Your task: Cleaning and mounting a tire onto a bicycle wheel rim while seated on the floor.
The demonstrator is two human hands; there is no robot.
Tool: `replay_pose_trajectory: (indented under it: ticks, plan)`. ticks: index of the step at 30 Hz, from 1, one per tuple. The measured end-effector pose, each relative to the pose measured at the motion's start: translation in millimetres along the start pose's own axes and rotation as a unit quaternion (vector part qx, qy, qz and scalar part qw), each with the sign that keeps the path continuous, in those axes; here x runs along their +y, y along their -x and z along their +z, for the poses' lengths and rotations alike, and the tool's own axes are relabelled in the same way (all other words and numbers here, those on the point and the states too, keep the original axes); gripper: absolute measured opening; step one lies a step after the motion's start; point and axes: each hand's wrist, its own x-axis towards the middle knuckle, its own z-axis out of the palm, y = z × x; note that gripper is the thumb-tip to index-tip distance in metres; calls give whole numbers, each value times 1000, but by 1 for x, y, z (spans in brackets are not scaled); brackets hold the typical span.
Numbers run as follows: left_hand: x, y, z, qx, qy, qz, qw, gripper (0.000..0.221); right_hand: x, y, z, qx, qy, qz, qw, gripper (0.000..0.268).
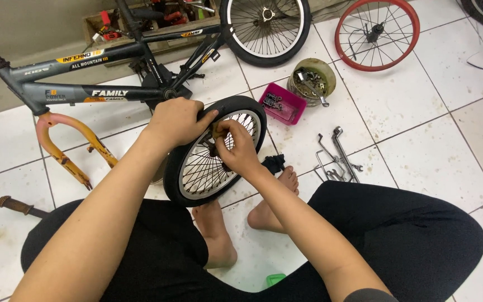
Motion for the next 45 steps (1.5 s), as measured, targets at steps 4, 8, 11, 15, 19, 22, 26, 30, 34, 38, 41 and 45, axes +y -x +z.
replay_pose_trajectory:
  ticks: [4,8,11,15,19,22,26,30,34,38,41,45]
  plan:
    - [-9,-5,6,-7,9,-18,1000,53,0,7,8,-37,-41,12,998,20]
    - [-10,-7,7,-7,17,-19,1000,56,-3,7,13,-43,-11,-76,996,15]
    - [-5,-8,10,-9,10,-9,1000,56,1,9,17,-31,-19,-104,994,14]
    - [-3,-6,14,-4,15,2,1000,57,7,8,17,-9,-32,-105,994,16]
    - [-3,-6,16,2,20,1,1000,58,15,1,4,8,10,-92,996,13]
    - [3,-4,17,4,31,4,1000,59,14,-5,-9,51,5,-53,997,17]
    - [9,-2,7,8,16,24,1000,62,49,-9,-21,95,-14,0,995,17]
    - [8,0,13,37,-41,53,997,60,85,8,-37,142,-7,135,981,14]
    - [7,-5,19,39,-45,57,997,59,132,34,-49,136,49,208,967,18]
    - [12,-5,19,60,-62,59,995,56,126,30,-46,156,54,173,971,19]
    - [16,-7,26,63,-67,50,995,52,85,10,-39,169,43,85,981,21]
    - [21,-6,30,74,5,28,997,49,46,-5,-30,173,17,-11,985,28]
